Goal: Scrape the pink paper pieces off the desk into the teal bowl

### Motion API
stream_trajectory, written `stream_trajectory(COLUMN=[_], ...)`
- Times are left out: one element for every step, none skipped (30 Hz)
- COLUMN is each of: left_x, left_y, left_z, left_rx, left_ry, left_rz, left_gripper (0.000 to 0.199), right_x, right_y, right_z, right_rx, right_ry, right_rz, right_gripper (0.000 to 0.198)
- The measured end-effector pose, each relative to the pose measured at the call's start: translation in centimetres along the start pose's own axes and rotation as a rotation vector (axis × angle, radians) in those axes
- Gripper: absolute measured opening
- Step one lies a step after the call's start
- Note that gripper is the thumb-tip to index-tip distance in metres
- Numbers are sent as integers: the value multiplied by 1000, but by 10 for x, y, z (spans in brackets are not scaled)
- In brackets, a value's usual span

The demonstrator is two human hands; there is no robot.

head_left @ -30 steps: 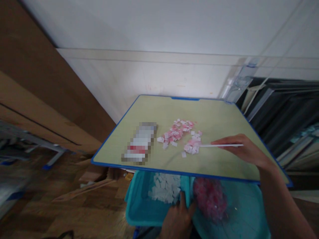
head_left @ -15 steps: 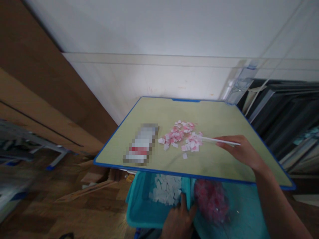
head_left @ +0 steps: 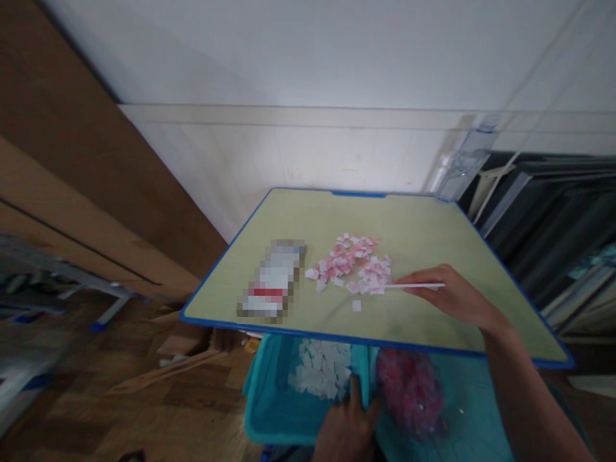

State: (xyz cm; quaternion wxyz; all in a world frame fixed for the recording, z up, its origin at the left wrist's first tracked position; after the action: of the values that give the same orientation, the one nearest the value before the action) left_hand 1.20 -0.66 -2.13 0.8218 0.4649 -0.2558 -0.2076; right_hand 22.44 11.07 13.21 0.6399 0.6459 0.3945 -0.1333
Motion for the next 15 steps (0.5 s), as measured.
stream_trajectory(left_x=[0, 0, -1, -1, -1, -1, -1, -1, -1, -1, -1, -1, -1, -1, -1], left_y=[0, -1, -1, -2, -3, -3, -4, -4, -4, -5, -5, -5, -5, -5, -5], left_z=[0, 0, -1, -1, -1, -1, -1, -1, 0, 1, 1, 2, 2, 2, 2], left_rx=[8, 17, 26, 33, 38, 38, 36, 36, 35, 36, 40, 43, 50, 49, 52], left_ry=[-6, -10, -10, -8, -8, -10, -12, -15, -20, -26, -29, -33, -29, -28, -22], left_rz=[4, 8, 8, 7, 5, 3, 1, -1, -2, -2, -1, 2, 7, 13, 15], left_gripper=[54, 55, 55, 55, 55, 55, 56, 57, 57, 56, 56, 55, 54, 52, 52], right_x=[-1, -2, -3, -5, -8, -10, -11, -12, -12, -11, -10, -9, -8, -7, -7], right_y=[0, 0, 0, -1, -2, -4, -5, -6, -6, -5, -3, 0, 3, 5, 7], right_z=[-1, -1, -1, -1, -1, 0, 1, 3, 5, 7, 10, 14, 17, 20, 22], right_rx=[31, 58, 77, 81, 68, 41, 6, -31, -68, -97, -112, -118, -112, -97, -82], right_ry=[-11, -15, -12, 0, 25, 54, 82, 96, 94, 74, 43, 11, -14, -30, -36], right_rz=[14, 25, 32, 35, 31, 24, 14, 4, -7, -17, -21, -17, -7, 4, 7], right_gripper=[25, 25, 25, 24, 24, 23, 23, 23, 23, 23, 22, 22, 22, 22, 23])
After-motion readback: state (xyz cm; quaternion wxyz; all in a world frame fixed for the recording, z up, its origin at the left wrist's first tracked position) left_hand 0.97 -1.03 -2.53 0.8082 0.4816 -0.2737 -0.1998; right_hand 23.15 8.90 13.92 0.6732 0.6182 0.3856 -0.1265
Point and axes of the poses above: each hand's wrist, its own z-axis away from the middle knuckle, its own y-axis out of the back of the hand, x = y × z, the point moved 2 cm from there along -z, towards the middle knuckle
